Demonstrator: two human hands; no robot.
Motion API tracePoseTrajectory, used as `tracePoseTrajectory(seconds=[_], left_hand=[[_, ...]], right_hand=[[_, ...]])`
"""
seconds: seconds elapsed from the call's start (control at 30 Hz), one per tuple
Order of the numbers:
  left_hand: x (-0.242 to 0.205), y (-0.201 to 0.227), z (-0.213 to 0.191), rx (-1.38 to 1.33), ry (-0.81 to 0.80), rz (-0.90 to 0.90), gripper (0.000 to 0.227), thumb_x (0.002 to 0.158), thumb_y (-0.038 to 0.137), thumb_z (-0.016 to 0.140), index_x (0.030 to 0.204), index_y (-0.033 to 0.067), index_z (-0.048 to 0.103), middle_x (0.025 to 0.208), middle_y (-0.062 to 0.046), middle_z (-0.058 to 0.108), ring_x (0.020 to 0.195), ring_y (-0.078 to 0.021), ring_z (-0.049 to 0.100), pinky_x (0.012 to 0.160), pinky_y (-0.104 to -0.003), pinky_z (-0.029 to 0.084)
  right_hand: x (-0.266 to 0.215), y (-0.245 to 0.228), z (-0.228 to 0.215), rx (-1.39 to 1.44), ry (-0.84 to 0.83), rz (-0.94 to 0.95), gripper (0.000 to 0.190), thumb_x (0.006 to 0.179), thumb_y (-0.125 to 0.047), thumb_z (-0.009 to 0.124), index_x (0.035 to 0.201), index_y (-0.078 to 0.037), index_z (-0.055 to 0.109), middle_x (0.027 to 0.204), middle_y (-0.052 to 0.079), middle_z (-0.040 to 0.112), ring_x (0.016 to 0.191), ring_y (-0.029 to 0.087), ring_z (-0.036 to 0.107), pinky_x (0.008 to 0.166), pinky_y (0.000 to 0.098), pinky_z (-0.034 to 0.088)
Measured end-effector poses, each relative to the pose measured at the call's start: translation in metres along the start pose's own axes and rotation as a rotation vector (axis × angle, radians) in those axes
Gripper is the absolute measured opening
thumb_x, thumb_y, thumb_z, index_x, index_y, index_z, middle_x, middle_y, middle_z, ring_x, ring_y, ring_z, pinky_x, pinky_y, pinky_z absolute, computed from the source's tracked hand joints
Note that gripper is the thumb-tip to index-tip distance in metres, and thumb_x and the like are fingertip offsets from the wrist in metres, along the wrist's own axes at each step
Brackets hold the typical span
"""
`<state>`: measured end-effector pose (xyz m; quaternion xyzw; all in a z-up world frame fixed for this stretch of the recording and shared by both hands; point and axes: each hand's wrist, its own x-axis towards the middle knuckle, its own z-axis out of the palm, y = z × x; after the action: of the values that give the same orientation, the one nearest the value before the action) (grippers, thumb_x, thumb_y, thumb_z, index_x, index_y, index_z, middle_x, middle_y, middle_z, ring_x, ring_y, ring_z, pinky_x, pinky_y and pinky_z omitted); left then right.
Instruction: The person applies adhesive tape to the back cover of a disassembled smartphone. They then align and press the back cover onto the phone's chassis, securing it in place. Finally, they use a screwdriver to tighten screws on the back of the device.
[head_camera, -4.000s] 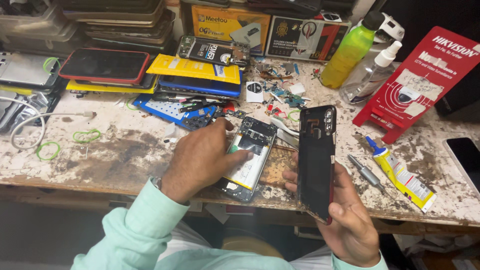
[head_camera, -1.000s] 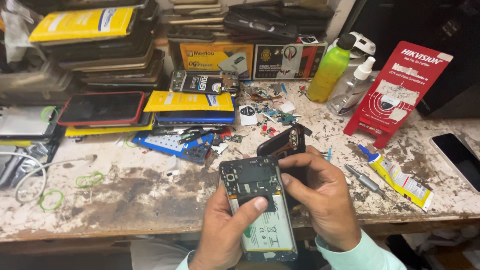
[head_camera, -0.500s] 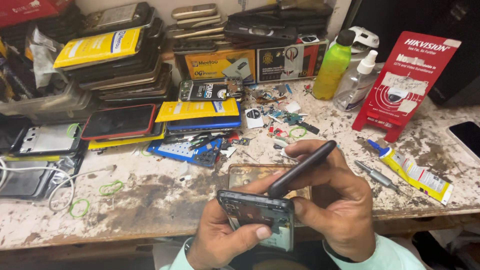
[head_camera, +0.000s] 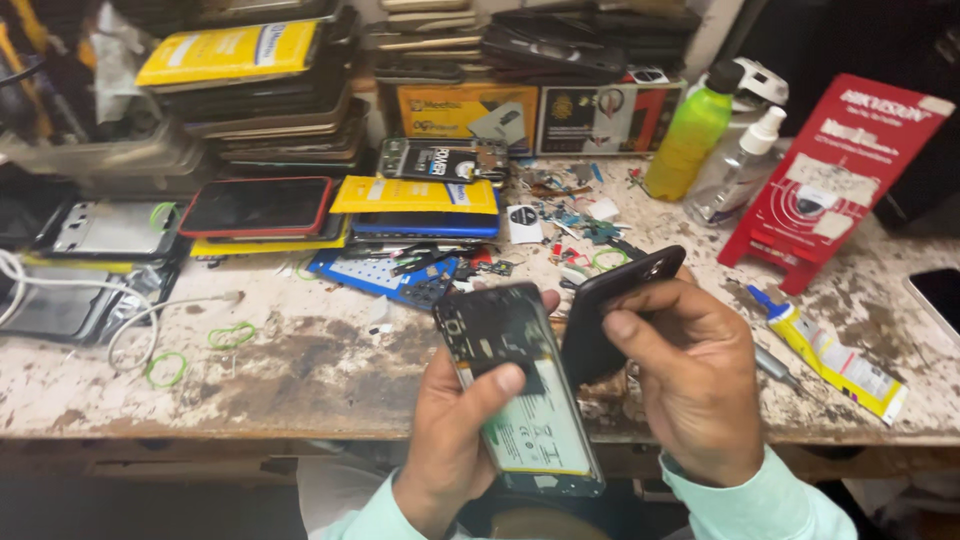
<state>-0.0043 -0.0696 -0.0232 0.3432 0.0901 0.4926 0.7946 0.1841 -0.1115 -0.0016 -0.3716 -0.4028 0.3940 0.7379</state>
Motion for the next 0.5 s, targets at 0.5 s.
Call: tracePoseTrajectory(seconds=[0.5], left_hand=[[-0.01,-0.004,0.005,-0.238,0.073,-0.042,0.062,0.094,0.022,0.059,0.149,-0.0054,0.047,0.12,-0.022,0.069,0.106,-0.0296,0.072,0.09,-0.043,0.061]], right_hand=[[0.021,0.008,0.002,-0.174,0.036,0.025,0.012,0.093,0.006,0.07,0.104,0.003,0.069,0.107,0.008,0.071,0.1,0.015,0.067,0.094,0.0292,0.053]])
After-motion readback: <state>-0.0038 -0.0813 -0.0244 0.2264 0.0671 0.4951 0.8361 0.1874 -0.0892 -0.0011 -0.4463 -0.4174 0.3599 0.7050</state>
